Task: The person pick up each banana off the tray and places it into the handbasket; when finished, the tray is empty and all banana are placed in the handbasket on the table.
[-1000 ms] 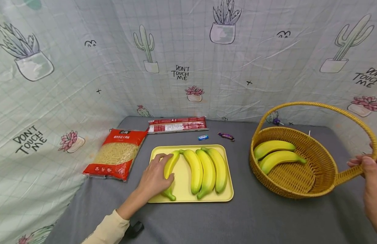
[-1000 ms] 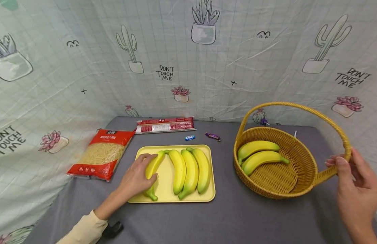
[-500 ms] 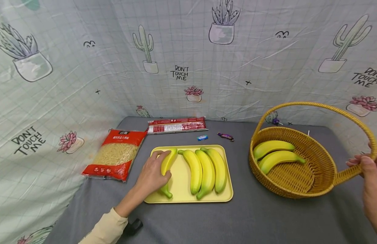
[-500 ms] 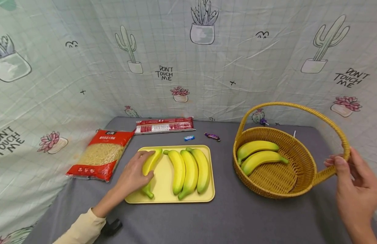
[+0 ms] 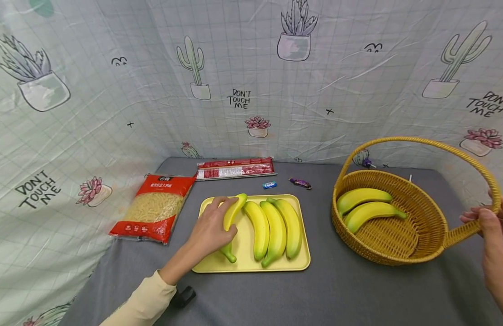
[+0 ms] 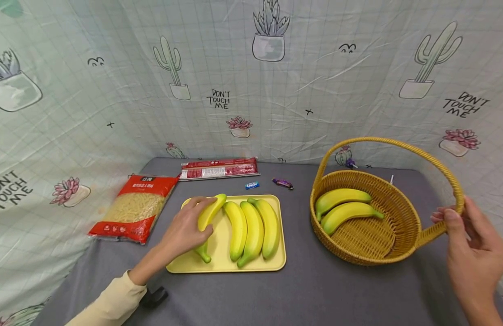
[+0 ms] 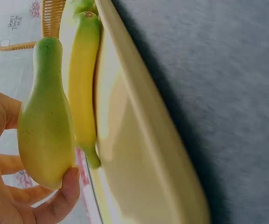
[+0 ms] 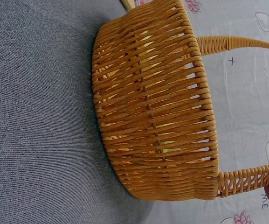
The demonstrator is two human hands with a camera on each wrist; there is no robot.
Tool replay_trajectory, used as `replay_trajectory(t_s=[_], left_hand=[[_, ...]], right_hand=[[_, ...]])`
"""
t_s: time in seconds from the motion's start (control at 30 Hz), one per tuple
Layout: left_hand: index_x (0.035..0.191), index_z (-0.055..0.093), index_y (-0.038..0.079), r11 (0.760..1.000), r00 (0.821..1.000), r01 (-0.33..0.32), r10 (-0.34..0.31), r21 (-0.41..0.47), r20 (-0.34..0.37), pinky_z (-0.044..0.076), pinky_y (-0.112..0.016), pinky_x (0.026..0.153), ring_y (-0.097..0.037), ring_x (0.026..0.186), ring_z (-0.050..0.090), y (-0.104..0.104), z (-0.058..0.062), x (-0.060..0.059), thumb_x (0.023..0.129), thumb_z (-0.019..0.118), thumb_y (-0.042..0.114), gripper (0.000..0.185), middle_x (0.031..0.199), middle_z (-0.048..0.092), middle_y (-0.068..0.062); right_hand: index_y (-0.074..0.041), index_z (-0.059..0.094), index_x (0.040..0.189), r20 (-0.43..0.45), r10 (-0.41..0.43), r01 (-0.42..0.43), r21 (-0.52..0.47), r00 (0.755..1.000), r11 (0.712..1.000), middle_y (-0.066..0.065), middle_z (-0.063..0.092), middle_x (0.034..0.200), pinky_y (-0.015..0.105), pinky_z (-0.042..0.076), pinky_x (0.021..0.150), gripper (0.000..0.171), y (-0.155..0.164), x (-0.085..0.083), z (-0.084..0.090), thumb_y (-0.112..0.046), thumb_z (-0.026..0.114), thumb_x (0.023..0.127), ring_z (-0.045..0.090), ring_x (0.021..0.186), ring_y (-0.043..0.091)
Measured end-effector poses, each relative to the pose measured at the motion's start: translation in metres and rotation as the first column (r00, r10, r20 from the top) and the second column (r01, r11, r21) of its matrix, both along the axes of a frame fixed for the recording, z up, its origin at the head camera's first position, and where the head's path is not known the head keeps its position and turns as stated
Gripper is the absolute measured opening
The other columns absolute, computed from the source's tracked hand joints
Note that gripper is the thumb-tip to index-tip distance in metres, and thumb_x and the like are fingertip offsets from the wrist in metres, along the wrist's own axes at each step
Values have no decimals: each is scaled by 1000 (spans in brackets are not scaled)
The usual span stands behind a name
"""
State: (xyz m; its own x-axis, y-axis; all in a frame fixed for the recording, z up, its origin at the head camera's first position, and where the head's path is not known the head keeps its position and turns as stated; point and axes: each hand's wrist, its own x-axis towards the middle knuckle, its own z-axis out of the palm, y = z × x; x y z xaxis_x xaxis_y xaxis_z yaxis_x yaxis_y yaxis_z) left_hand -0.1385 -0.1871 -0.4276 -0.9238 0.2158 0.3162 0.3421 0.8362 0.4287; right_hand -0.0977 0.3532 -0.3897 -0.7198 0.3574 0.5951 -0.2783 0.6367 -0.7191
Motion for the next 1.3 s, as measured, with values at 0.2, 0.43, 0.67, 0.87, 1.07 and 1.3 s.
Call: replay_trajectory(t_s=[0.2,0.43,0.67,0.87,1.07,1.3], left_hand=[[145,64,12,999,999,44,-44,-1,14,53,-53,86,-37,114,61,11,8,-3,80,75,8,67,135,59,-13],[147,63,13,996,996,85,-85,3,7,53,-52,82,-35,113,61,20,14,-5,81,75,8,66,135,59,-12],[146,63,12,990,990,141,-141,3,-8,52,-53,90,-33,118,59,33,20,-11,83,76,8,64,136,59,-11],[147,63,15,976,976,217,-217,9,-13,52,-51,90,-32,119,59,50,28,-18,83,75,10,65,138,59,-8],[146,64,15,956,956,292,-292,-11,-6,49,-50,98,-31,122,58,66,38,-24,83,74,11,63,140,58,-9],[145,64,17,942,943,333,-333,-38,9,51,-49,94,-28,122,58,84,47,-30,84,72,12,62,142,57,-6]], right_hand=[[-12,53,155,4,-10,10,-9,1000,1000,-18,58,106,5,44,83,43,0,1,0,-7,48,112,61,91,-9],[-10,59,149,18,-25,25,4,1000,1000,-19,60,106,5,43,85,38,3,0,-3,-10,47,113,60,94,-8],[-9,60,147,2,-8,8,3,1000,1000,-17,61,104,5,43,84,37,3,0,-2,-11,47,113,61,93,-7],[-8,59,149,-1,-9,9,-7,1000,1000,-19,61,105,5,44,84,38,2,0,-2,-9,47,112,61,93,-8],[-9,56,152,9,-14,14,-17,1000,1000,-20,60,107,5,43,84,41,1,3,-4,-8,46,112,61,95,-9],[-10,56,153,8,-16,16,-24,1000,1000,-20,60,106,5,43,84,42,2,3,-3,-8,46,112,61,94,-9]])
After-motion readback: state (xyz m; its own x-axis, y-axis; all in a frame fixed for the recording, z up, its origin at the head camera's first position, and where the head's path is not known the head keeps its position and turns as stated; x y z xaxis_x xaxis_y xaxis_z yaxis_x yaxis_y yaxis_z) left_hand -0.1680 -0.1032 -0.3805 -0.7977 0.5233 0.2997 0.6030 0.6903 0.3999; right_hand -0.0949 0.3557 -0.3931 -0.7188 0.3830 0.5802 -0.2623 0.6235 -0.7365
